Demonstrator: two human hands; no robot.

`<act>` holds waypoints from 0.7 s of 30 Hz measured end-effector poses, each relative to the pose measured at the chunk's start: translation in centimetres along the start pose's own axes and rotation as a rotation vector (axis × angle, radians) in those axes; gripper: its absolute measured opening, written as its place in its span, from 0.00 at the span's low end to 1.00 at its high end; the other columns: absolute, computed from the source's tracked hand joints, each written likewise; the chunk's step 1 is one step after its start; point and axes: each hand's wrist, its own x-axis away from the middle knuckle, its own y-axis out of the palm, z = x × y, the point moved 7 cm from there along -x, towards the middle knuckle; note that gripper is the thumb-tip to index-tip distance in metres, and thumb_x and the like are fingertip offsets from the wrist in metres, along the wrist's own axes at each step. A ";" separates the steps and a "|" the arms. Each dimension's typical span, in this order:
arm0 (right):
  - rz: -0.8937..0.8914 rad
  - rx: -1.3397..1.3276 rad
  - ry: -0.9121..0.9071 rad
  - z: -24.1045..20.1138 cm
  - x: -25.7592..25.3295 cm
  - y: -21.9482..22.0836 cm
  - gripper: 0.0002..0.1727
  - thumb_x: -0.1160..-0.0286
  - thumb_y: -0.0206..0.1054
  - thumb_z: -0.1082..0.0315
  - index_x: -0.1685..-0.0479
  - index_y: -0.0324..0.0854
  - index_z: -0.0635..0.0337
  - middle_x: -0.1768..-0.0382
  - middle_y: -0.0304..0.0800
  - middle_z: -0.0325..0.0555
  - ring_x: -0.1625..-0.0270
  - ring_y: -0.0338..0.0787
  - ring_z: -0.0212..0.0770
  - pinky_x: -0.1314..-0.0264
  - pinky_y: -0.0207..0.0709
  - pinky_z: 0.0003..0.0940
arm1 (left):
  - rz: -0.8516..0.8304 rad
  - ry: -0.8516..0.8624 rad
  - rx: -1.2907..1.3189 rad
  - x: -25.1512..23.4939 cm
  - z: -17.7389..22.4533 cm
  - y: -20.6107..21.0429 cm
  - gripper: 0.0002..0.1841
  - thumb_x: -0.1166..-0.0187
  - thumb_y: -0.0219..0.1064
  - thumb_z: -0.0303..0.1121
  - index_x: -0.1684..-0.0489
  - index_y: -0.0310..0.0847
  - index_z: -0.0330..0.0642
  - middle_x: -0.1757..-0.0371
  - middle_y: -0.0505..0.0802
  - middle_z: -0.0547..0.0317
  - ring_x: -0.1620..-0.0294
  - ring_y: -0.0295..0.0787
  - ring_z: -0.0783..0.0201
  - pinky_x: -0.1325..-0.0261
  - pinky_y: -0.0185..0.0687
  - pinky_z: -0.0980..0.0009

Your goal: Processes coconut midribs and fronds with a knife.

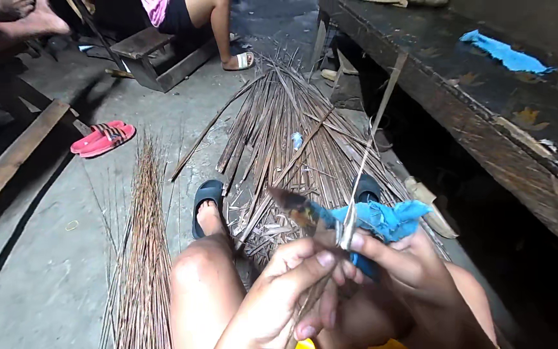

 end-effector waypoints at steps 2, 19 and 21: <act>0.092 0.010 0.010 -0.2 -1.3 -2.0 0.05 0.20 0.66 0.67 0.55 0.87 0.46 0.71 0.92 0.24 0.74 0.88 0.20 0.73 0.84 0.16 | 0.003 -0.037 -0.058 0.4 0.1 0.0 0.13 0.07 0.50 0.36 0.59 0.81 0.53 0.82 0.83 0.80 0.85 0.74 0.91 0.82 0.67 0.93; -0.201 -0.126 0.278 2.1 -0.1 1.1 0.05 0.17 0.66 0.65 0.61 0.86 0.46 0.72 0.92 0.26 0.74 0.88 0.18 0.71 0.83 0.14 | 0.165 0.065 -0.203 0.2 0.7 -1.4 0.13 0.08 0.48 0.30 0.57 0.80 0.51 0.79 0.89 0.75 0.84 0.75 0.89 0.81 0.66 0.91; -0.074 -0.107 0.211 1.8 -0.7 0.0 0.04 0.19 0.67 0.65 0.59 0.87 0.47 0.71 0.93 0.27 0.76 0.88 0.19 0.74 0.82 0.14 | 0.162 0.016 -0.288 0.4 0.6 -1.2 0.12 0.08 0.46 0.29 0.56 0.77 0.50 0.79 0.88 0.78 0.84 0.74 0.90 0.81 0.66 0.92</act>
